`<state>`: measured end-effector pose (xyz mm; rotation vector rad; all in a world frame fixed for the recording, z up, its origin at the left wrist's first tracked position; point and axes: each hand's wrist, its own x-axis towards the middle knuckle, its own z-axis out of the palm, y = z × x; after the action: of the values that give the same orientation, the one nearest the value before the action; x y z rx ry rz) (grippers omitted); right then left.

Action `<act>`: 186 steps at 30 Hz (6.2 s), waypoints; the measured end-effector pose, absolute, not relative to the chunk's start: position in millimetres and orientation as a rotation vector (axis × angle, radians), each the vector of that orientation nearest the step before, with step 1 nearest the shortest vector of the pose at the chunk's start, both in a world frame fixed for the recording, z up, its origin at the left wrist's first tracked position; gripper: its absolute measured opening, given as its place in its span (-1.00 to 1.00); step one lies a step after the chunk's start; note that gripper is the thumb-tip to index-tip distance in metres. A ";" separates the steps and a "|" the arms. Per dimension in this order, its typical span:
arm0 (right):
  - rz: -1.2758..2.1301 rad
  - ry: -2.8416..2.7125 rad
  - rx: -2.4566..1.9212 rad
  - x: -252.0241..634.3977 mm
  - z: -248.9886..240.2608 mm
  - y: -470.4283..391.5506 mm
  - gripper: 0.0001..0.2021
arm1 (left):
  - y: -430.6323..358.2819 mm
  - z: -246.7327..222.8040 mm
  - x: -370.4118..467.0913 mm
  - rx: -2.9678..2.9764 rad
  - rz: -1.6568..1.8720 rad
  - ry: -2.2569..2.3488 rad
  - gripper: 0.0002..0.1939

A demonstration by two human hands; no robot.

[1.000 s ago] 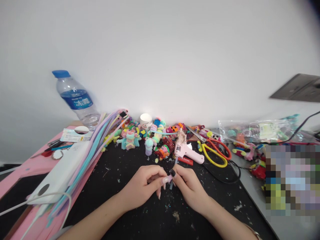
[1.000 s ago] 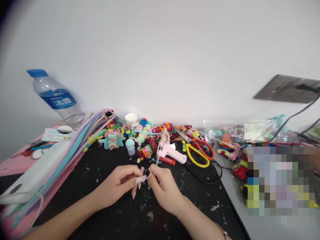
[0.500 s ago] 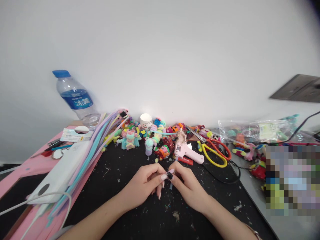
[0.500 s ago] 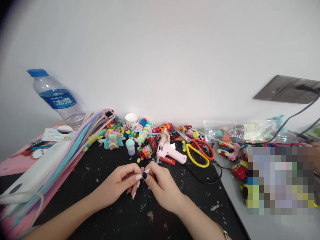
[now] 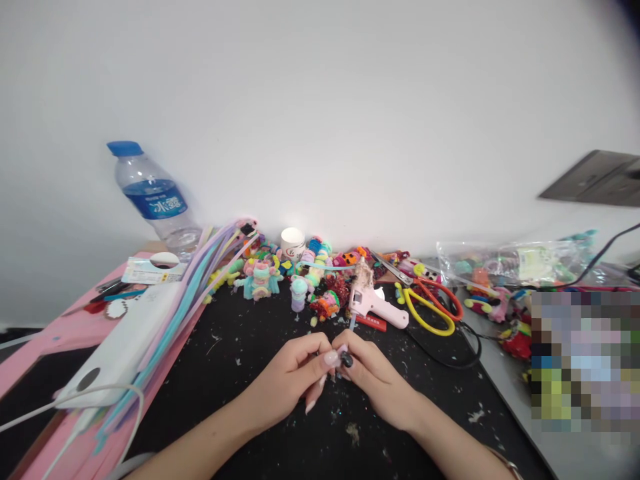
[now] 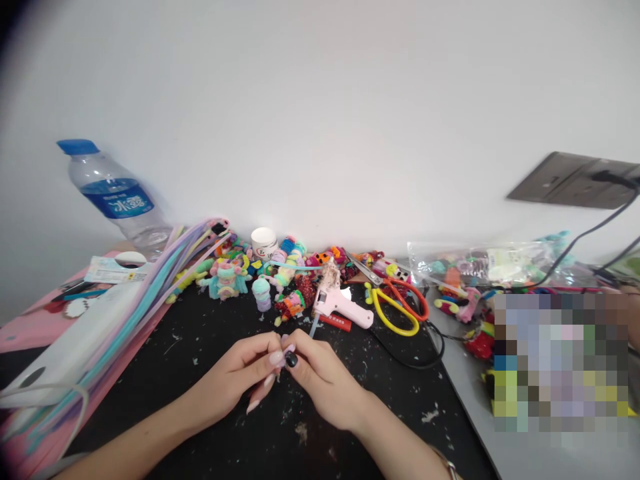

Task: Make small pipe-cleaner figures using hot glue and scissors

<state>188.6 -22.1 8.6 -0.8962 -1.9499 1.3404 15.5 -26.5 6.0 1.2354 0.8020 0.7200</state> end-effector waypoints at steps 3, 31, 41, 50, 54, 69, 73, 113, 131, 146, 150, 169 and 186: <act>1.295 -1.953 -0.901 188.1 9.1 -23.0 -0.67 | -27.7 6.9 17.1 1.246 0.726 0.825 -0.68; 1.146 -1.905 -1.052 188.0 0.4 -24.4 -0.68 | -28.3 6.3 18.2 1.234 0.747 0.805 -0.71; 1.259 -1.847 -1.134 187.0 -2.3 -23.6 -0.61 | -28.9 8.2 12.9 1.907 0.739 1.001 -0.79; 1.346 -1.791 -1.100 186.9 -1.5 -23.2 -0.65 | -28.8 8.2 12.3 2.076 0.789 0.964 -0.76; 1.432 -1.721 -1.078 187.3 -0.9 -22.8 -0.65 | -29.1 6.9 11.9 2.152 0.805 0.955 -0.76; 1.421 -1.812 -1.001 186.3 6.1 -21.7 -0.70 | -30.3 6.1 14.0 1.945 0.772 1.020 -0.74; 1.397 -1.781 -1.073 186.8 1.7 -23.4 -0.67 | -31.8 5.7 16.0 1.818 0.777 1.017 -0.75; -0.152 -1.668 -2.232 300.7 18.0 33.6 -0.75 | -13.0 5.3 5.9 1.292 1.189 1.224 -0.84; 0.270 -2.332 -1.587 207.3 26.0 -10.1 -0.84 | -11.0 6.6 -1.5 1.592 1.338 1.368 -0.85; 0.377 -2.370 -1.555 206.2 25.8 -10.8 -0.79 | -11.2 6.2 -2.9 1.692 1.282 1.428 -0.85; 0.393 -2.377 -1.562 206.4 26.1 -11.2 -0.78 | -11.2 6.3 -2.9 1.703 1.277 1.426 -0.84; 0.421 -2.381 -1.578 206.9 23.8 -10.3 -0.76 | -9.9 1.7 -4.0 1.733 1.330 1.424 -0.87; 0.446 -2.398 -1.562 204.8 24.8 -11.0 -0.78 | -10.9 1.5 -4.7 1.753 1.322 1.435 -0.87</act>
<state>204.8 -11.0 24.8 -1.5619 -2.3983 0.4460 -4.7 -10.9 1.5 1.7528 1.4355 1.3218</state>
